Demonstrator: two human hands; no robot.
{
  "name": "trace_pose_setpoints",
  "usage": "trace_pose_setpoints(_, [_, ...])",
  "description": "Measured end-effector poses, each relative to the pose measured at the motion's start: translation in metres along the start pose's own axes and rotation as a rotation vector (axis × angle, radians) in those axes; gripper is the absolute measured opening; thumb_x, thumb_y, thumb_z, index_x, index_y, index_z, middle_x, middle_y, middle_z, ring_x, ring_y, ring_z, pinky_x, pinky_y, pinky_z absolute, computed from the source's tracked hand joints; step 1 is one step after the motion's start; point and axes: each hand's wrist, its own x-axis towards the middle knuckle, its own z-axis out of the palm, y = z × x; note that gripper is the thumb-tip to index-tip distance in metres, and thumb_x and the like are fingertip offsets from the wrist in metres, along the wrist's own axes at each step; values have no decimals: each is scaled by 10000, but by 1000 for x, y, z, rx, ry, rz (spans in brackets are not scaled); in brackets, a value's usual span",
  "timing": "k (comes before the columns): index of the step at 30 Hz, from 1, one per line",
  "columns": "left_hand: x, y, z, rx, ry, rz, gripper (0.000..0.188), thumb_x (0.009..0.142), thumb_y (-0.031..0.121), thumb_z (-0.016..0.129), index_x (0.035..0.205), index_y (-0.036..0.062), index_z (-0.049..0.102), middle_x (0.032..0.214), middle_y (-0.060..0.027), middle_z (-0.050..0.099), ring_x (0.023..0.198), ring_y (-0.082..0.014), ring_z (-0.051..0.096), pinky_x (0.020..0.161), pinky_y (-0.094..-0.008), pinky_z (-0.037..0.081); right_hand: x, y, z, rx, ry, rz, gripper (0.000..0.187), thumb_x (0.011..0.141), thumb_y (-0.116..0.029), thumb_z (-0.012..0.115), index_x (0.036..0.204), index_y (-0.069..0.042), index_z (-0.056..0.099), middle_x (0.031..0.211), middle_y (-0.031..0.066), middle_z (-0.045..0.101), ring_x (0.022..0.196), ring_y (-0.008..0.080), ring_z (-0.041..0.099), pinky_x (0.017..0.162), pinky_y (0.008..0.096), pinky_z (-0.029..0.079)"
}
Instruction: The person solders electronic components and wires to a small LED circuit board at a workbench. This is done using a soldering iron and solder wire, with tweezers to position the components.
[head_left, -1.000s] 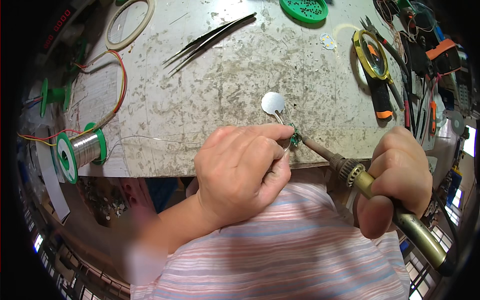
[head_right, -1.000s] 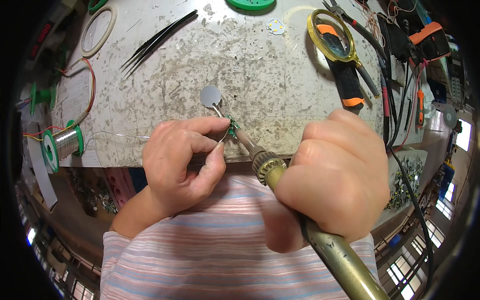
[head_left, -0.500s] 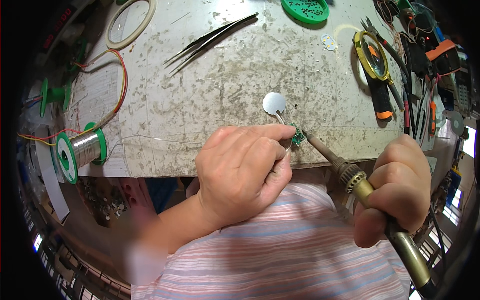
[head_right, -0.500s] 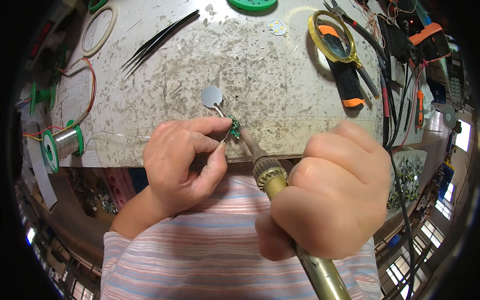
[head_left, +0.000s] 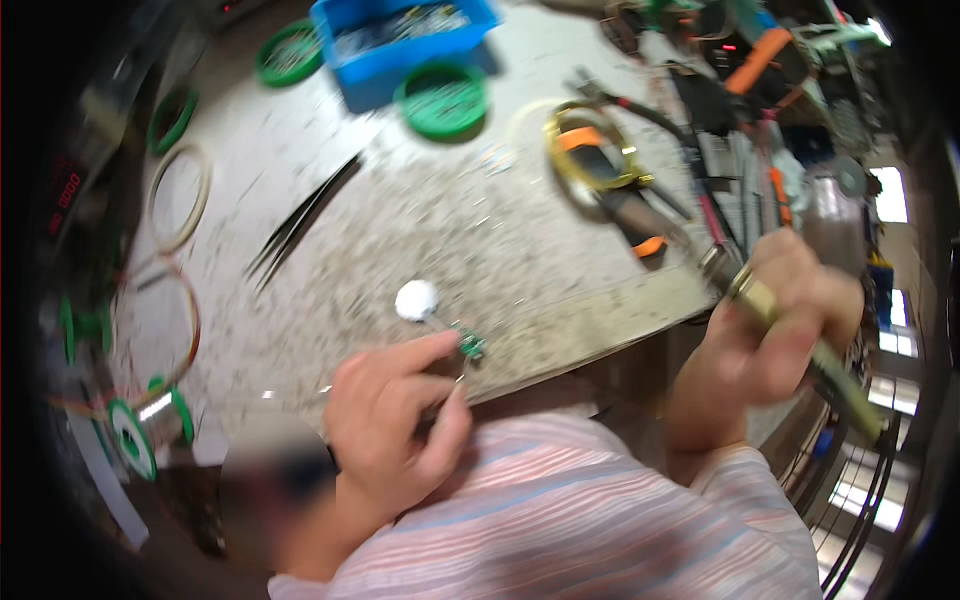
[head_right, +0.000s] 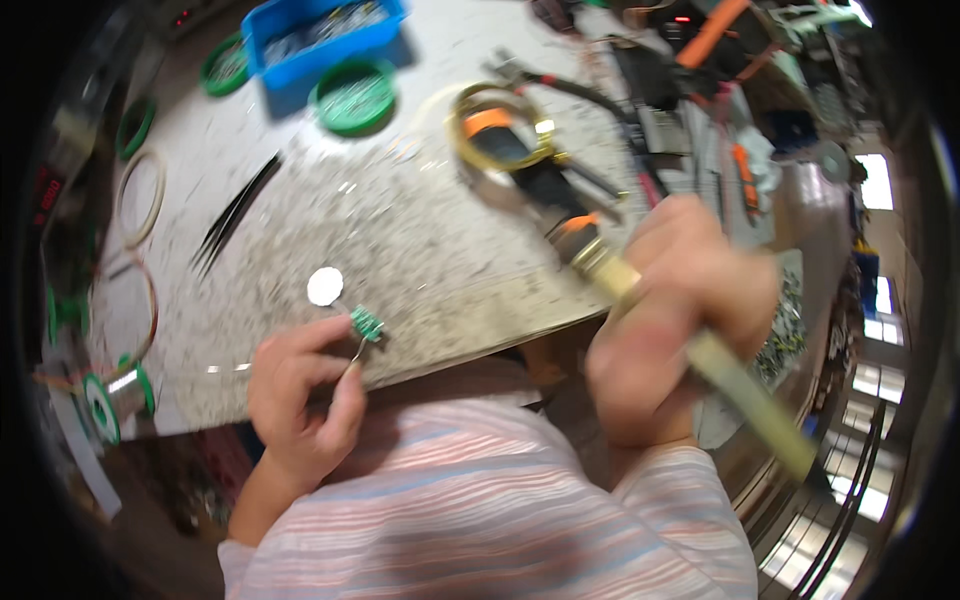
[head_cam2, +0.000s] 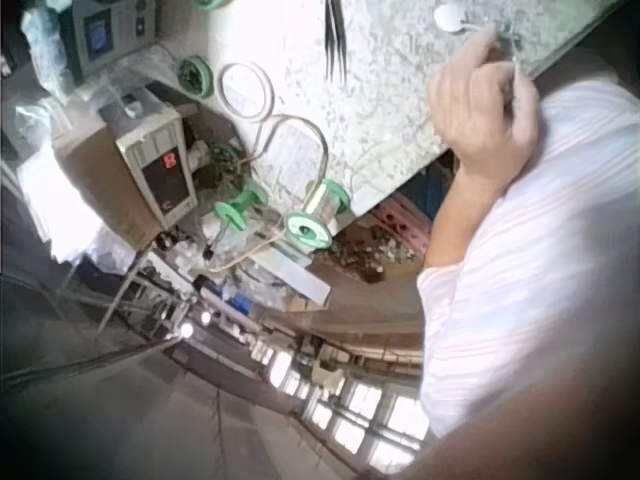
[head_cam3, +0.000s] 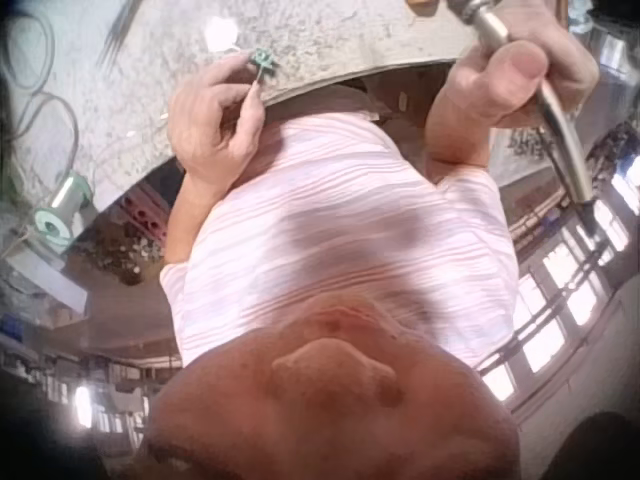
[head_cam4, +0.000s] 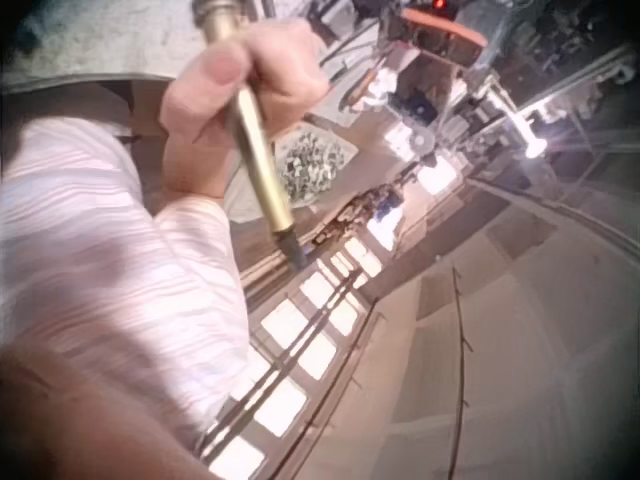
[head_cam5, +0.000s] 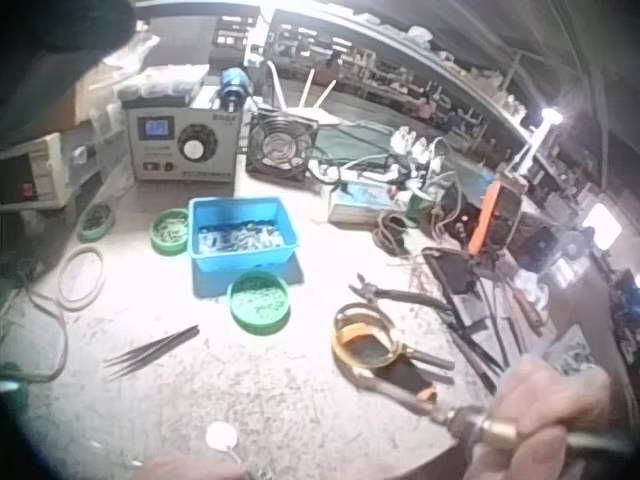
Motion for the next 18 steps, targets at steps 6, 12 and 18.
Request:
trace_pose_setpoints(6, [0, -7, -18, 39, 94, -230, 167, 780, -27, 708, 913, 38, 632, 1109, -135, 626, 753, -153, 593, 620, -253, 445, 34, 103, -83, -254, 496, 229, 209, 943, -208, 604, 877, -11, 586, 695, 6, 547, 564, 31, 428, 509, 190, 328])
trace_pose_setpoints(12, [30, 2, -12, 29, 172, -117, 386, 831, -85, 590, 1205, -2, 544, 1261, -180, 564, 1080, -261, 615, 869, -332, 522, 38, 180, -106, -600, 330, 311, 351, 964, -337, 571, 873, -2, 618, 738, 70, 630, 684, 147, 588, 665, 278, 472])
trace_pose_setpoints(18, [40, 9, -13, 236, -371, 95, 374, 700, 20, 713, 1063, 95, 663, 1189, -79, 624, 1165, -318, 555, 978, -462, 416, 39, 151, -86, -469, -58, 1055, 586, 934, -558, 520, 758, -14, 646, 578, 48, 585, 466, 134, 535, 500, 265, 429])
